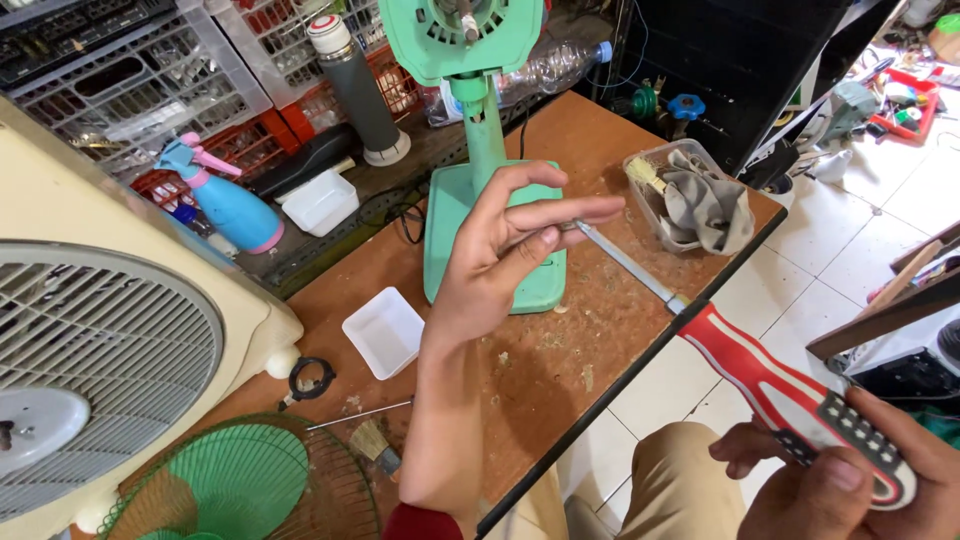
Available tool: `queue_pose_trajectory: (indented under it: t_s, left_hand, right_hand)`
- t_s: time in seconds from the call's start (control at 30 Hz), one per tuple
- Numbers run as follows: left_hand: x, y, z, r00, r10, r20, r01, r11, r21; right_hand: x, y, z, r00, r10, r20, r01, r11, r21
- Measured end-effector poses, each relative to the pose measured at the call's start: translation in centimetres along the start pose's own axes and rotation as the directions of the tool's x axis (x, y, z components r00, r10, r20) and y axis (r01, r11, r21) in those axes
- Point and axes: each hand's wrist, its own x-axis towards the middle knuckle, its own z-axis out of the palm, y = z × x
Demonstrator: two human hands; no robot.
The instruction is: Cleaning a fan component with a brush and disassembling the motor housing using a screwdriver
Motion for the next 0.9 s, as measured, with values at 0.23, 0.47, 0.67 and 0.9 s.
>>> queue_pose_trajectory:
  t_s: [0.23,0.47,0.67,0.9]
  left_hand:
    - [-0.4,0.6,-0.9,0.998,0.032,-0.055,-0.034,0.999,-0.029]
    - [-0.9,0.9,-1.6,0.997,0.033,-0.076,-0.036,0.999,-0.038]
    - [-1.0,1.3,-1.5,0.995,0.048,-0.089,-0.046,0.999,0.023]
    - [-1.0,1.2,-1.6,0.989,0.1,-0.108,-0.103,0.994,-0.025]
  right_hand:
    - [-2.2,-1.0,2.5,0.996,-0.089,-0.016,0.089,0.996,-0.009]
    - [-2.3,-0.7,2.5,0.987,-0.158,0.007,0.157,0.981,-0.113]
    - [-2.9,-0.6,2.6,0.988,-0.154,0.021,0.153,0.988,0.017]
    - [-2.9,-1.8,2.9,0.986,-0.15,0.07,0.154,0.987,-0.05]
